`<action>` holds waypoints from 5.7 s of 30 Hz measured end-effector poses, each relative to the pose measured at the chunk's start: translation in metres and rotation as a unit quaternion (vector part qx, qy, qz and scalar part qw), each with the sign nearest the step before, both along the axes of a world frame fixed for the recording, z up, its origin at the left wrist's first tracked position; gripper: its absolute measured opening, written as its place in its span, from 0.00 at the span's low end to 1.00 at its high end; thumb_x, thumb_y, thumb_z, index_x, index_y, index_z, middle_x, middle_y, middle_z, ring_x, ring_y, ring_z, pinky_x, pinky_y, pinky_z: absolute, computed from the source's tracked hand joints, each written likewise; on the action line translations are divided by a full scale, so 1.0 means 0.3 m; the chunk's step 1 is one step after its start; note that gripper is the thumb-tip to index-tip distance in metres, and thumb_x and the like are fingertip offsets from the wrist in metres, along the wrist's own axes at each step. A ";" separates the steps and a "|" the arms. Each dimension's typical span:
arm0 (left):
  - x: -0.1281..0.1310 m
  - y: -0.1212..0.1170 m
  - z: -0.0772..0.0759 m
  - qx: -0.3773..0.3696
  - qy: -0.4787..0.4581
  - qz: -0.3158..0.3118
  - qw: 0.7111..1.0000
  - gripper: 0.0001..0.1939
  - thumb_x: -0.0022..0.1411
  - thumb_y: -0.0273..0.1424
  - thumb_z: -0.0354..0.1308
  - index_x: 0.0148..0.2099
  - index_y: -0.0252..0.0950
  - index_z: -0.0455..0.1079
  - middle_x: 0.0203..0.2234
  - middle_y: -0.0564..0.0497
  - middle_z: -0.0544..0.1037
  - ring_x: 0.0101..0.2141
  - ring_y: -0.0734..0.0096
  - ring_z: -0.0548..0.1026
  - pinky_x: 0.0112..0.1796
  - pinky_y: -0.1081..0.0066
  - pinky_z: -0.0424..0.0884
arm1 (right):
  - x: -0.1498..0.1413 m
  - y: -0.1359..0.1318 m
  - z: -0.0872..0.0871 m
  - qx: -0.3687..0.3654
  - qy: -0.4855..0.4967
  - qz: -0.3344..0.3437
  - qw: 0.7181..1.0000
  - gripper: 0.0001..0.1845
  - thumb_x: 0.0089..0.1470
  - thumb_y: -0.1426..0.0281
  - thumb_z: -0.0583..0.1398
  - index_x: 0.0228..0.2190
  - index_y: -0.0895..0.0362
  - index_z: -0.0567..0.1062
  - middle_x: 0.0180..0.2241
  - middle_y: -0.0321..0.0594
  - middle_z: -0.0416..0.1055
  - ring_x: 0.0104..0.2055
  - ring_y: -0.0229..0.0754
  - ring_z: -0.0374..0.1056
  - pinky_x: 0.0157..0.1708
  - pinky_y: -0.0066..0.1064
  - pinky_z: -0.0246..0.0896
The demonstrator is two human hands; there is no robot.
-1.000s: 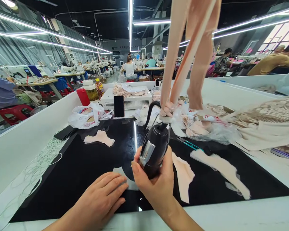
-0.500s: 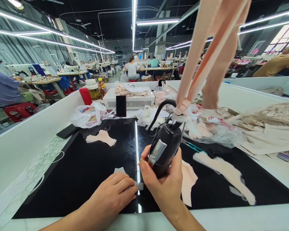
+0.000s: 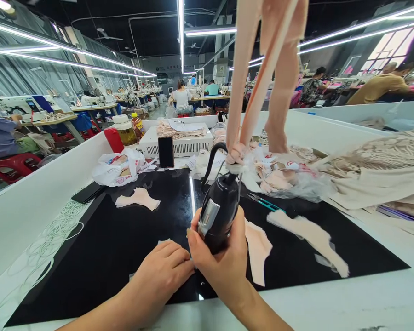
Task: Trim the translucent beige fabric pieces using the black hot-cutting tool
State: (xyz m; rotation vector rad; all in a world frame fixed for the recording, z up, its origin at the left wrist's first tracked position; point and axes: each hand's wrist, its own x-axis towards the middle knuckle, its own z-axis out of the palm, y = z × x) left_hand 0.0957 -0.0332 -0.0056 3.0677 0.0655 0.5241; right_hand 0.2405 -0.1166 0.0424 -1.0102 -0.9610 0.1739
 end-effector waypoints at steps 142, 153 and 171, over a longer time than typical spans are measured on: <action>-0.424 -0.003 -0.015 -0.061 -0.119 0.175 0.975 0.12 0.78 0.34 0.52 0.52 0.41 0.77 0.47 0.52 0.83 0.51 0.62 0.79 0.50 0.60 0.80 | -0.256 0.131 -0.040 -0.008 0.106 0.175 0.979 0.22 0.60 0.67 0.69 0.52 0.48 0.69 0.34 0.35 0.74 0.31 0.41 0.74 0.34 0.39 0.77; -0.416 -0.023 -0.059 0.026 -0.132 0.167 0.977 0.09 0.75 0.29 0.56 0.52 0.39 0.77 0.46 0.49 0.83 0.49 0.60 0.82 0.52 0.57 0.80 | -0.287 0.144 -0.028 -0.008 0.119 0.205 0.972 0.21 0.62 0.67 0.68 0.52 0.48 0.68 0.35 0.34 0.74 0.30 0.40 0.74 0.30 0.35 0.76; -0.407 -0.025 -0.019 -0.073 -0.149 0.197 0.966 0.10 0.75 0.23 0.49 0.44 0.35 0.71 0.36 0.49 0.79 0.38 0.66 0.78 0.44 0.65 0.78 | -0.290 0.137 -0.020 -0.002 0.110 0.173 0.979 0.18 0.61 0.66 0.68 0.50 0.48 0.70 0.33 0.33 0.73 0.29 0.39 0.72 0.32 0.36 0.75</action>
